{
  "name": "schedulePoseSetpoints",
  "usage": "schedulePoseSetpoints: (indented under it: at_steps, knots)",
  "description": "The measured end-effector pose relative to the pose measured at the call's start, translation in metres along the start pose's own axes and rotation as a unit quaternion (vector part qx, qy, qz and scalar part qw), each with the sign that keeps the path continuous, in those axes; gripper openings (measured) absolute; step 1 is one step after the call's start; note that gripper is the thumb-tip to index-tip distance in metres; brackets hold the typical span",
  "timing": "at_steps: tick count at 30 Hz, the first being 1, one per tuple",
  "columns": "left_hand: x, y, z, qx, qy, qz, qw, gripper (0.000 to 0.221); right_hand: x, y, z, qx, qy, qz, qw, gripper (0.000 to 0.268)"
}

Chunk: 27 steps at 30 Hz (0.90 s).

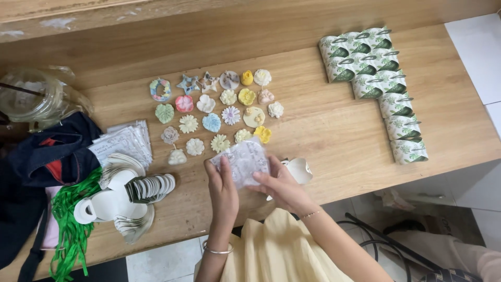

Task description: The recorder is packaging small decorative candles into individual plastic bags and paper containers.

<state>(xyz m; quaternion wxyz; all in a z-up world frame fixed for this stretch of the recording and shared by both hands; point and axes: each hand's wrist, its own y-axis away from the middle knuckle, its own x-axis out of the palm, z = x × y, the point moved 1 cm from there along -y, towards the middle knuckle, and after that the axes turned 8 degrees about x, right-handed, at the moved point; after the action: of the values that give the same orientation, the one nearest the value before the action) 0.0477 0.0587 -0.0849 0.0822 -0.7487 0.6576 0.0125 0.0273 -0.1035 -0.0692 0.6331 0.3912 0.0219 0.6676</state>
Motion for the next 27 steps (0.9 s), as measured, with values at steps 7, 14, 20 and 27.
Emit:
schedulePoseSetpoints:
  at_steps: [7,14,20,27]
  knots:
    - [-0.013,0.002,-0.044,0.004,-0.066,-0.054,0.996,0.026,-0.010,0.005,-0.004,-0.054,-0.020,0.004,0.998,0.026]
    - [-0.024,0.005,-0.052,0.098,-0.082,-0.076,0.989,0.026,0.009,0.032,0.026,-0.082,0.078,-0.065,0.991,0.046]
    - [-0.021,0.020,-0.058,0.159,-0.129,-0.057,0.977,0.027,0.008,0.042,0.015,-0.290,0.268,-0.139,0.908,0.052]
    - [-0.021,0.032,-0.033,0.087,-0.087,-0.041,0.992,0.039,0.002,0.038,0.012,-0.090,0.031,-0.057,0.994,0.013]
